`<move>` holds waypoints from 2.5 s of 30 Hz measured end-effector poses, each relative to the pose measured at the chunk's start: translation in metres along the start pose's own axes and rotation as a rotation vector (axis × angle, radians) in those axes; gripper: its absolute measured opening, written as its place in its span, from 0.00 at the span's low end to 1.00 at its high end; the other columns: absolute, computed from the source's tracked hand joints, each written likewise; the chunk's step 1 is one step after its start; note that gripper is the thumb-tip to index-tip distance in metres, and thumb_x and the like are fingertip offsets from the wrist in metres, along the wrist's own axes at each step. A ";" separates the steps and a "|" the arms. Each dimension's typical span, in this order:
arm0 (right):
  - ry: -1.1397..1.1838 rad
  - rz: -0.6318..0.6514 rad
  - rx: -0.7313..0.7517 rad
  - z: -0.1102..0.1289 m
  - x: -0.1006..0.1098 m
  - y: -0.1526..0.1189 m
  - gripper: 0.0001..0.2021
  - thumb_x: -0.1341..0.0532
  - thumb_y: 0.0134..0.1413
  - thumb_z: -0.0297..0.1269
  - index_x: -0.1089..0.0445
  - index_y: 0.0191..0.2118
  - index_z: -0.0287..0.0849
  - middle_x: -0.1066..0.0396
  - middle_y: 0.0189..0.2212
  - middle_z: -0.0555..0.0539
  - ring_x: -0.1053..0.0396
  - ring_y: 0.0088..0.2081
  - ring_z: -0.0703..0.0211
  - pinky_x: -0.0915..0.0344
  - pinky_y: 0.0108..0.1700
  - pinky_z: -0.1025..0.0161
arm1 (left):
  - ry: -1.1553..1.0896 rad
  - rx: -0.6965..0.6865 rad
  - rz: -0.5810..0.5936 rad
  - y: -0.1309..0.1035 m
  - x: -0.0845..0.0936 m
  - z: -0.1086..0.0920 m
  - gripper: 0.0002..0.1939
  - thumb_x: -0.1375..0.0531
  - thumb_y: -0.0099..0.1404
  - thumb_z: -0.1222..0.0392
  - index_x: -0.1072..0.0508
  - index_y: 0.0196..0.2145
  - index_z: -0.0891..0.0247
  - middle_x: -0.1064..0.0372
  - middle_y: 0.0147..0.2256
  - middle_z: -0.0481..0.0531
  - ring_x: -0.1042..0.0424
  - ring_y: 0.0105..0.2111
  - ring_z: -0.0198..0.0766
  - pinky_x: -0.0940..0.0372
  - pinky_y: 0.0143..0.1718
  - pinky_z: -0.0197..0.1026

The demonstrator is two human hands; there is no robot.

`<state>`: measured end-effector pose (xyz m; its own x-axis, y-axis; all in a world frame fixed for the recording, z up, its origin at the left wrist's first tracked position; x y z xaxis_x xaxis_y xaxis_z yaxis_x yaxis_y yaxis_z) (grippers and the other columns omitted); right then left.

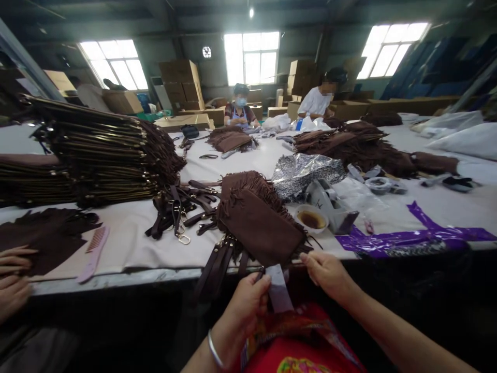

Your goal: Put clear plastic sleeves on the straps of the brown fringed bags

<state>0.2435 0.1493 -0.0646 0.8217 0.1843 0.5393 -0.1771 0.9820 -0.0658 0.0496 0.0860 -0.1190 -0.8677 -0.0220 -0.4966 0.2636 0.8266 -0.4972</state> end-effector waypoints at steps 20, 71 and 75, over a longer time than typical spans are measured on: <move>0.305 0.268 -0.240 -0.009 -0.080 -0.061 0.13 0.36 0.46 0.42 0.34 0.20 0.39 0.38 0.17 0.53 0.44 0.22 0.66 0.48 0.26 0.67 | -0.046 0.087 0.014 -0.006 0.019 -0.005 0.18 0.31 0.51 0.53 0.24 0.35 0.69 0.34 0.25 0.49 0.36 0.24 0.32 0.41 0.26 0.35; 0.198 0.190 -0.208 -0.014 -0.078 -0.080 0.10 0.38 0.49 0.41 0.26 0.25 0.41 0.27 0.24 0.50 0.33 0.28 0.59 0.41 0.31 0.65 | 0.251 -0.149 -0.283 -0.008 0.006 -0.009 0.21 0.32 0.50 0.43 0.31 0.21 0.65 0.43 0.17 0.43 0.49 0.18 0.28 0.55 0.21 0.36; 0.199 0.183 -0.209 -0.018 -0.079 -0.080 0.09 0.38 0.50 0.40 0.25 0.25 0.41 0.26 0.25 0.49 0.32 0.29 0.58 0.40 0.32 0.65 | 0.256 -0.153 -0.285 -0.009 0.005 -0.008 0.21 0.32 0.51 0.44 0.30 0.22 0.65 0.42 0.17 0.44 0.47 0.18 0.28 0.55 0.21 0.36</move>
<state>0.2024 0.0569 -0.1169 0.8799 0.3421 0.3298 -0.2329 0.9155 -0.3281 0.0391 0.0829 -0.1111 -0.9787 -0.1376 -0.1521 -0.0512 0.8820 -0.4684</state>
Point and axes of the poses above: each hand's wrist, its own y-axis towards the middle knuckle, its own x-axis out of the back of the hand, z = x × y, the point moved 6 cm from there along y, towards the middle knuckle
